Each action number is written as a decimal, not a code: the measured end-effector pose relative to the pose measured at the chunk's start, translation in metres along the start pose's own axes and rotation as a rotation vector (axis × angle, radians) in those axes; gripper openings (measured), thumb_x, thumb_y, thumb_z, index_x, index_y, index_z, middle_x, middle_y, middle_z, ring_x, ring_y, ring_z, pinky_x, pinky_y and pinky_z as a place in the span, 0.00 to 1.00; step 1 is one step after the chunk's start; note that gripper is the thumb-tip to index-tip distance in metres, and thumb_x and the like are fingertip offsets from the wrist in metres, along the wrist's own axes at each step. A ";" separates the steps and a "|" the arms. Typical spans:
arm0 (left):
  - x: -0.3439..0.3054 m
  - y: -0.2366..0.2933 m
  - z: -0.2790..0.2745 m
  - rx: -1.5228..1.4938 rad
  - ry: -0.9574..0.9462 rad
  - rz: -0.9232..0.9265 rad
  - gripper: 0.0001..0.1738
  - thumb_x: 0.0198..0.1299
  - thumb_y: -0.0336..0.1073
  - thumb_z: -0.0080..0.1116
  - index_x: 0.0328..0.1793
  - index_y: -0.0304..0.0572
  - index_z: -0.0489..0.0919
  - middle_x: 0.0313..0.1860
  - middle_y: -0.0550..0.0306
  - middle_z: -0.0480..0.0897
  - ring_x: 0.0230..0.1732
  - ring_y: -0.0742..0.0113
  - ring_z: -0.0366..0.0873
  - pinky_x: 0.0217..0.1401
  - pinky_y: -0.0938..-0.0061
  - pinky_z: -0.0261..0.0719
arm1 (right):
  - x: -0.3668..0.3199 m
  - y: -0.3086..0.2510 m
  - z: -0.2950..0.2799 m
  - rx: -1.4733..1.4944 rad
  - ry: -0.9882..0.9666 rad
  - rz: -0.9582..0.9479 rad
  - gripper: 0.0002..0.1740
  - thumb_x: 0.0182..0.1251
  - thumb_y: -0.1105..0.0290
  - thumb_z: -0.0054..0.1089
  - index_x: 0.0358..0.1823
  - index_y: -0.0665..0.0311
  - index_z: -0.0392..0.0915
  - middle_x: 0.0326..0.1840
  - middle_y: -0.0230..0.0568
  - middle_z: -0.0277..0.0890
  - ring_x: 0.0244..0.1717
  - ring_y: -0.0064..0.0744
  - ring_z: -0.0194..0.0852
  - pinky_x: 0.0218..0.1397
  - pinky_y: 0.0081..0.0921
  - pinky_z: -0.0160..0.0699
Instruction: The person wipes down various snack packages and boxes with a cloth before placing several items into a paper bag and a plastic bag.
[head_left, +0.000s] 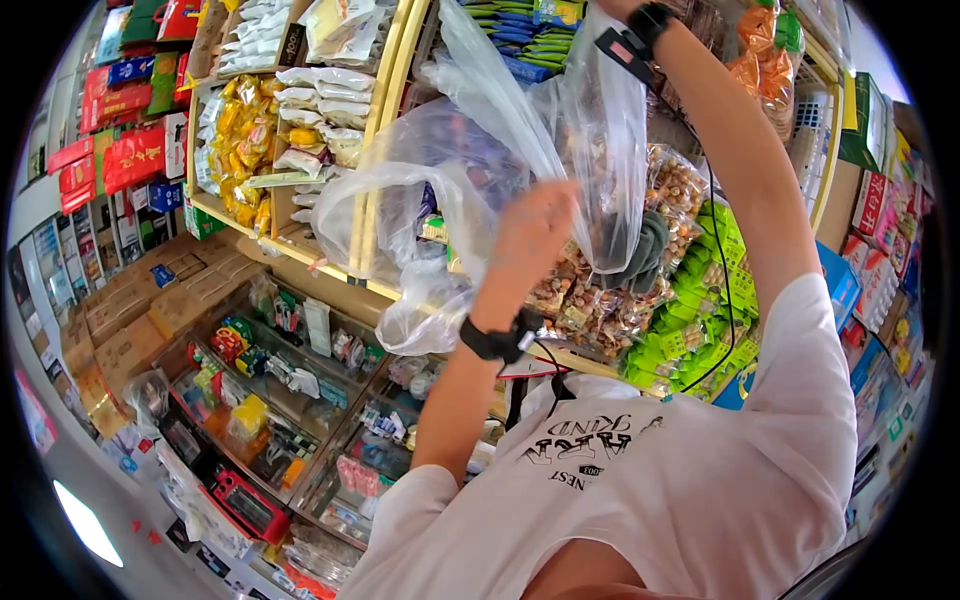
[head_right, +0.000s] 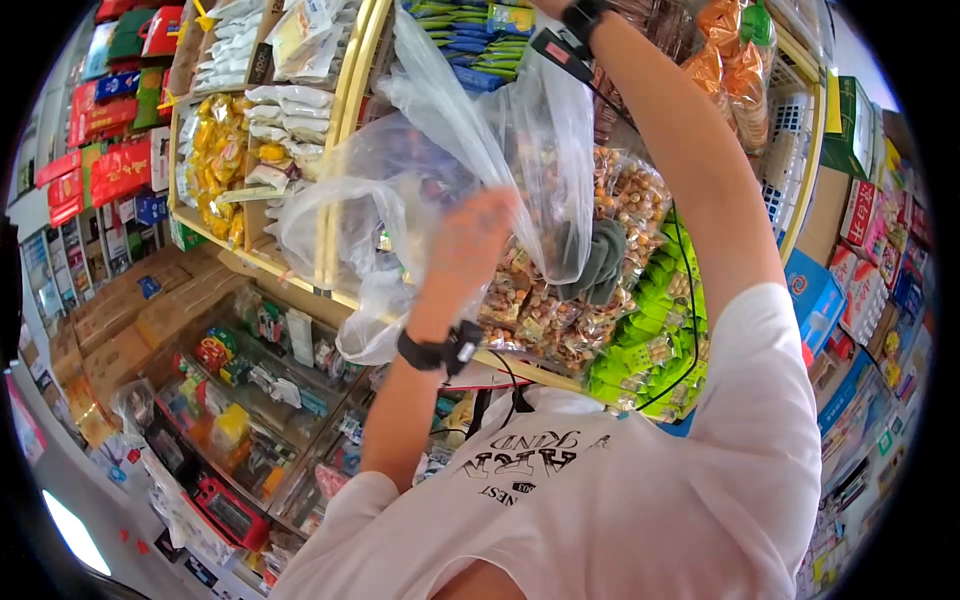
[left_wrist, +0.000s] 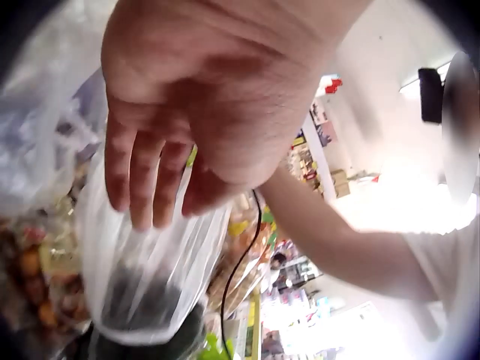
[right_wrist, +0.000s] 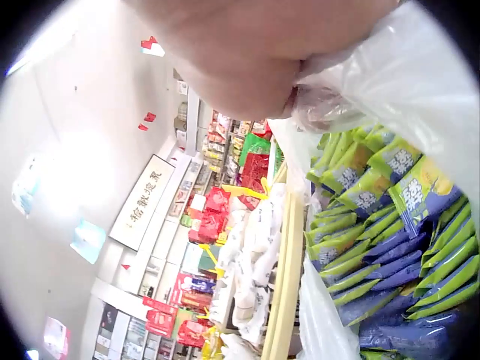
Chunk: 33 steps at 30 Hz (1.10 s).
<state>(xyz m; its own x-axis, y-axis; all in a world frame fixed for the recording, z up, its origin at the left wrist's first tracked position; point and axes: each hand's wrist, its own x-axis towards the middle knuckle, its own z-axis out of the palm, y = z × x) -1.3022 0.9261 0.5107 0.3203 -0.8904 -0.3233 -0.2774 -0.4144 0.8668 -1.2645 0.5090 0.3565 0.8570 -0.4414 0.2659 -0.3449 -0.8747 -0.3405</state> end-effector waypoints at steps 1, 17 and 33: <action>0.026 0.010 -0.023 0.008 0.209 0.046 0.20 0.68 0.41 0.61 0.60 0.37 0.79 0.49 0.47 0.86 0.49 0.60 0.85 0.51 0.68 0.81 | -0.018 -0.031 -0.037 0.418 0.159 0.208 0.11 0.65 0.74 0.47 0.31 0.73 0.77 0.22 0.48 0.77 0.26 0.45 0.78 0.33 0.44 0.75; 0.221 -0.059 -0.120 0.386 0.596 0.218 0.23 0.59 0.30 0.54 0.60 0.28 0.78 0.45 0.38 0.87 0.47 0.47 0.86 0.53 0.58 0.80 | -0.139 -0.094 -0.090 0.793 0.180 0.571 0.23 0.75 0.57 0.53 0.55 0.73 0.77 0.41 0.46 0.83 0.42 0.35 0.78 0.47 0.33 0.74; 0.094 -0.022 -0.002 0.133 0.283 0.438 0.08 0.59 0.19 0.45 0.37 0.37 0.75 0.35 0.45 0.80 0.36 0.43 0.79 0.40 0.60 0.74 | -0.112 -0.206 -0.078 1.056 -0.328 0.834 0.35 0.66 0.47 0.64 0.61 0.72 0.74 0.40 0.41 0.80 0.41 0.29 0.78 0.45 0.31 0.78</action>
<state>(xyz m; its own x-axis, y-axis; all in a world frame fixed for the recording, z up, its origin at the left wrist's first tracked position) -1.2639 0.8524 0.4621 0.3751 -0.9076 0.1888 -0.5459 -0.0516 0.8362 -1.3193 0.7229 0.4669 0.6433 -0.5585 -0.5237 -0.4706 0.2512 -0.8459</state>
